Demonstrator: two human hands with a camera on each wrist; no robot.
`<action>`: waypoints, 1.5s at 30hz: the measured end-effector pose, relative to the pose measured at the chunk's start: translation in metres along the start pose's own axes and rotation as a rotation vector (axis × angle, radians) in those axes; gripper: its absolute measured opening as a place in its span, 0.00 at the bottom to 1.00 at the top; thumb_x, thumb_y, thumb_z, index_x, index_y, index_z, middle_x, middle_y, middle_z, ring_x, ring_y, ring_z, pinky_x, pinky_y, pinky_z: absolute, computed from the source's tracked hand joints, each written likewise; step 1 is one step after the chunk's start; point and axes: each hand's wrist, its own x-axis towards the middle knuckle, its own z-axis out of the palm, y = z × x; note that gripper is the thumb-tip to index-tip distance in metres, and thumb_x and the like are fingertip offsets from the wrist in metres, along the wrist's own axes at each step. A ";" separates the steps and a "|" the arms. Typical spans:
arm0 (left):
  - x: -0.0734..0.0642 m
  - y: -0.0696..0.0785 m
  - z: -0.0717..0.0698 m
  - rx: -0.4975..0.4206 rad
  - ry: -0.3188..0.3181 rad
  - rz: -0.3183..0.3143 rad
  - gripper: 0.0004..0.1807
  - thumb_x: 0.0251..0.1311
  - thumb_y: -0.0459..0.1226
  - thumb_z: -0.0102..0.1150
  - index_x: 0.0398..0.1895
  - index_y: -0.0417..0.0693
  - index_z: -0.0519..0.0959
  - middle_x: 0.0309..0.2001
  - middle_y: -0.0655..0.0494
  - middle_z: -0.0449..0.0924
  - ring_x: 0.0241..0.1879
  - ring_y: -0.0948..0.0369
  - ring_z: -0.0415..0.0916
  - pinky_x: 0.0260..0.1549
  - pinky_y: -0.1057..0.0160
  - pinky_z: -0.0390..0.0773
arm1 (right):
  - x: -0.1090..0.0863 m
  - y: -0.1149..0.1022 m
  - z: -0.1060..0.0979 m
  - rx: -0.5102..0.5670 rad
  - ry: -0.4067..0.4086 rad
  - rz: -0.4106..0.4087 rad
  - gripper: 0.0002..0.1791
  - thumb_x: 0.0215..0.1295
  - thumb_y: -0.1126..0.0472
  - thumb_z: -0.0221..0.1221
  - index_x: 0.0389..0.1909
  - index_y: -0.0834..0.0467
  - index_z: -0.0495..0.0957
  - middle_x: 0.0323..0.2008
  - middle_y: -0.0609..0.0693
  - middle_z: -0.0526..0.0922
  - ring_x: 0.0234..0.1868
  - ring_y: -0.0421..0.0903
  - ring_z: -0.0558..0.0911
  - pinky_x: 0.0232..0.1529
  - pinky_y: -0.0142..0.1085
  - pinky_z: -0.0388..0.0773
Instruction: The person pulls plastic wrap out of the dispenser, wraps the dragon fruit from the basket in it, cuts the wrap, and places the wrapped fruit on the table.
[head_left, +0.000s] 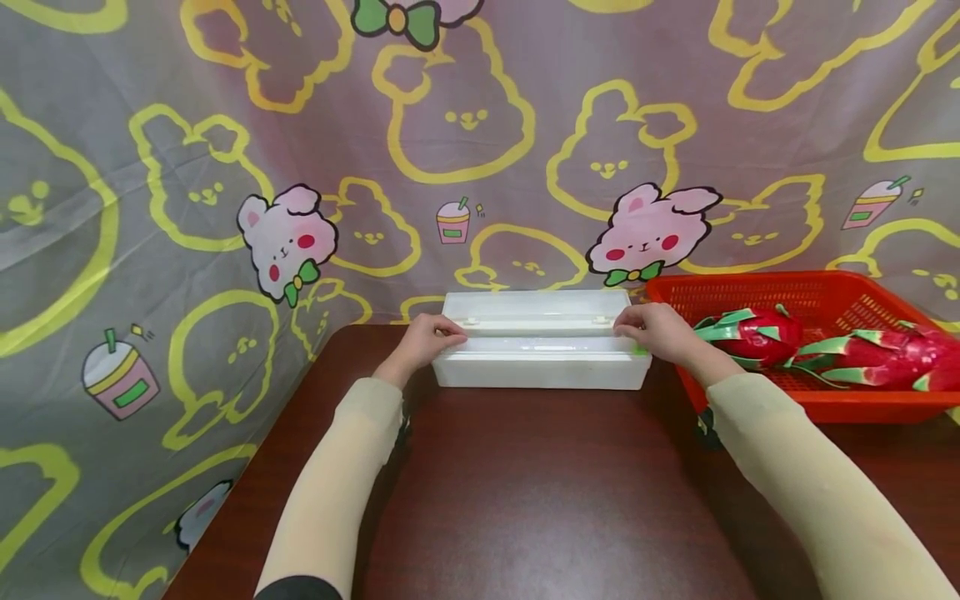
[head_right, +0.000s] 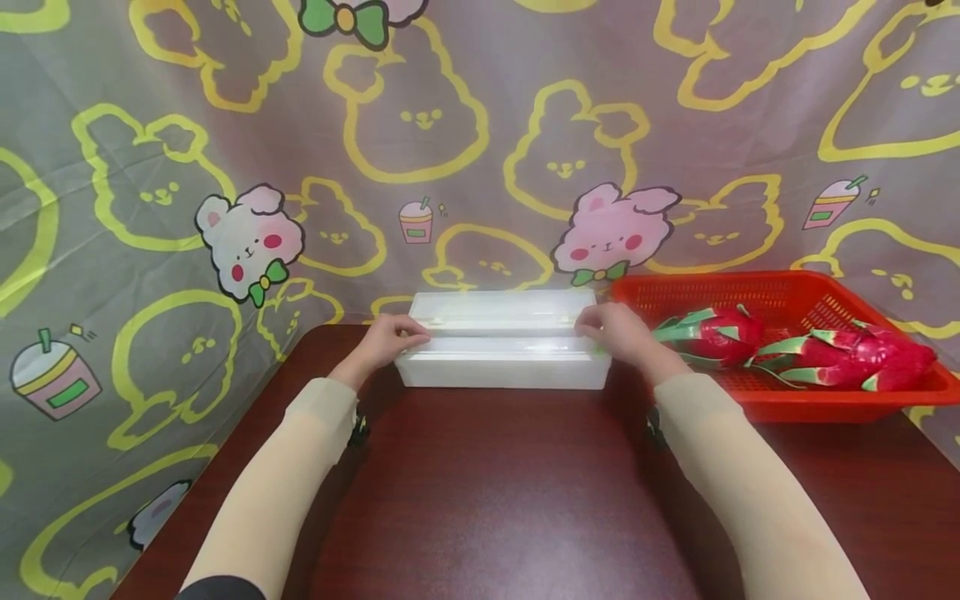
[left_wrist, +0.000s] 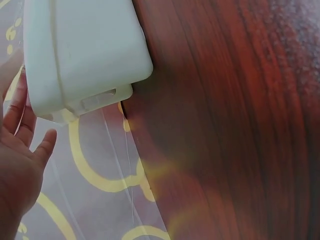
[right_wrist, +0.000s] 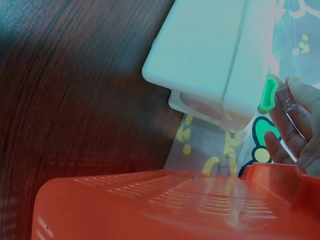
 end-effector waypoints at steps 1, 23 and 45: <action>0.000 0.000 0.000 -0.007 0.007 0.008 0.07 0.57 0.37 0.68 0.35 0.42 0.88 0.33 0.54 0.84 0.34 0.58 0.74 0.34 0.64 0.73 | 0.000 0.000 0.000 0.000 0.002 0.002 0.08 0.66 0.62 0.61 0.43 0.61 0.82 0.41 0.57 0.83 0.42 0.54 0.76 0.47 0.48 0.77; 0.004 0.013 -0.010 -0.168 0.068 -0.052 0.09 0.60 0.38 0.66 0.38 0.41 0.87 0.35 0.52 0.84 0.35 0.55 0.77 0.35 0.64 0.75 | -0.005 -0.015 -0.013 -0.026 0.103 -0.018 0.08 0.69 0.61 0.59 0.43 0.62 0.80 0.40 0.59 0.82 0.42 0.56 0.76 0.48 0.52 0.76; 0.005 0.031 -0.033 -0.082 0.105 0.076 0.08 0.58 0.36 0.67 0.36 0.39 0.87 0.34 0.49 0.84 0.36 0.55 0.80 0.40 0.58 0.79 | -0.007 -0.027 -0.030 0.009 0.151 -0.041 0.10 0.70 0.60 0.57 0.45 0.63 0.78 0.38 0.60 0.83 0.37 0.55 0.80 0.43 0.49 0.80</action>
